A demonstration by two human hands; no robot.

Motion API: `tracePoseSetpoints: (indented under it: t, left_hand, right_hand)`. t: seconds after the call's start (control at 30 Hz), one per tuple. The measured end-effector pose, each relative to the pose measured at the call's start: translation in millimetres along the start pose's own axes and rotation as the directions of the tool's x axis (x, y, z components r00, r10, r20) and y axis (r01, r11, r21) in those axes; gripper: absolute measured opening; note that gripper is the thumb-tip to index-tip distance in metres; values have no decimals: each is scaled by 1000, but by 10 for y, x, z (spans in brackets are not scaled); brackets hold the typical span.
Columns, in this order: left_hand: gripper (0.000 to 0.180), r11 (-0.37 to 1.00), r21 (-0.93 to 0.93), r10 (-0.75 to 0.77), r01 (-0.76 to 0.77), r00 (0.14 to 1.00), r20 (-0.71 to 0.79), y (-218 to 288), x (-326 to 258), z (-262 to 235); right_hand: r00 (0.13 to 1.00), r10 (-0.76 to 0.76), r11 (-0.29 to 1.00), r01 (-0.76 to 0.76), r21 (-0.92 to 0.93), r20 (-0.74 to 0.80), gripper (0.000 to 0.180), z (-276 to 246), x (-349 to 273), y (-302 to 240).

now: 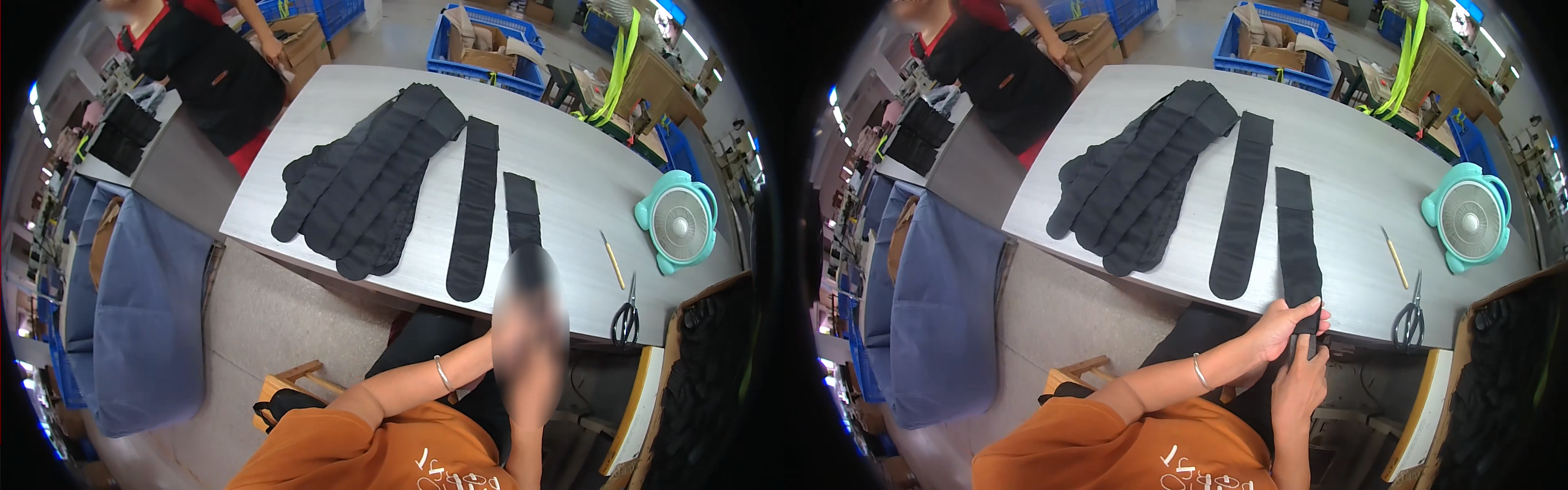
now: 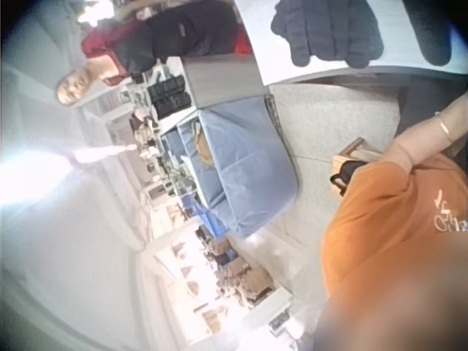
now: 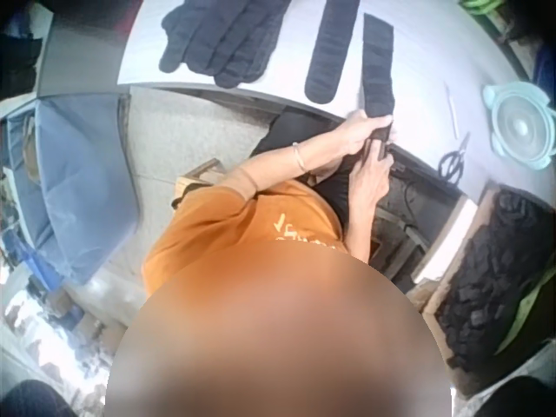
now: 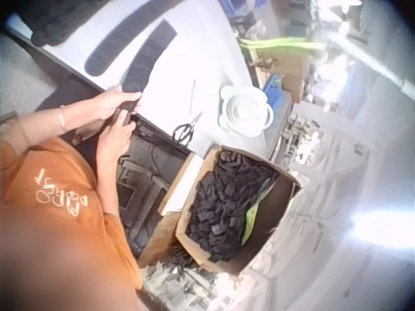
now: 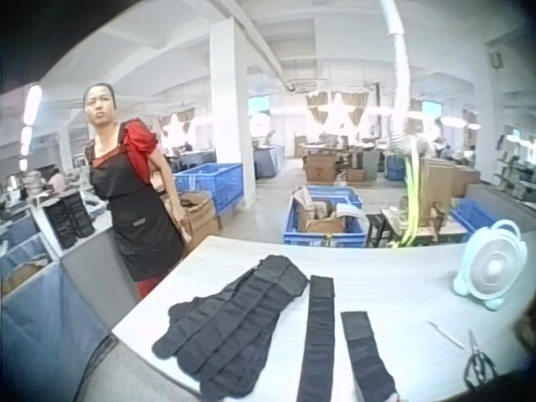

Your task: Assembling black fabric straps by inserting padding and using a pencil to adjust the corners.

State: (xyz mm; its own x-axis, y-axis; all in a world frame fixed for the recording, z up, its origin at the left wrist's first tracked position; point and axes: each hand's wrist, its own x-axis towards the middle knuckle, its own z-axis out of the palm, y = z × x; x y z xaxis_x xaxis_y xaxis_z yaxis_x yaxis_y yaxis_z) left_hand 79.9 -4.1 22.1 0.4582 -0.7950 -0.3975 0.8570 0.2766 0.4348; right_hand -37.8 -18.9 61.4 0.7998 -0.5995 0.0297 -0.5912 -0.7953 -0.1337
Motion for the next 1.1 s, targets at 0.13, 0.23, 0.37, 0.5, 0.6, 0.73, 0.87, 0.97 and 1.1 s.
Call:
tracePoseSetpoints:
  t: [0.13, 0.23, 0.37, 0.5, 0.6, 0.73, 0.87, 0.97, 1.1]
  left_hand:
    - [30, 997, 82, -11, 10, 1000, 17, -130, -28, 71]
    - [31, 998, 64, -31, 25, 994, 102, -16, 29, -37]
    - [34, 996, -32, -78, 79, 997, 30, -46, 5, 32]
    - [37, 998, 0, -60, 60, 998, 32, -123, -29, -7]
    - [38, 997, 61, -41, 37, 997, 60, -323, -101, -1]
    - [38, 976, 218, -59, 30, 990, 127, -173, -196, -5]
    - [33, 991, 102, 75, -86, 991, 110, 28, -139, -15]
    - [33, 998, -45, -41, 40, 999, -11, 15, -53, -10]
    - [31, 994, -1, -105, 105, 994, -1, -179, -136, 44]
  right_hand:
    - [995, 81, 996, -83, 33, 50, 55, 119, 280, 52]
    - [999, 25, 996, -22, 89, -35, 44, 153, 369, 36]
    - [994, -54, 994, 62, 85, -92, 46, 22, 129, 39]
    - [997, 68, 997, -69, 16, 38, 55, -97, -111, 10]
    - [993, 105, 993, -108, 46, 63, 50, 40, 64, 93]
    - [997, 67, 993, -70, 100, 31, 43, 130, 151, 162]
    - [990, 31, 995, -43, 87, 138, 50, -48, 37, 54]
    - [1000, -11, 996, 13, 88, -21, 69, -41, -195, 72]
    - [995, 97, 995, -97, -7, 33, 63, 37, -247, 140]
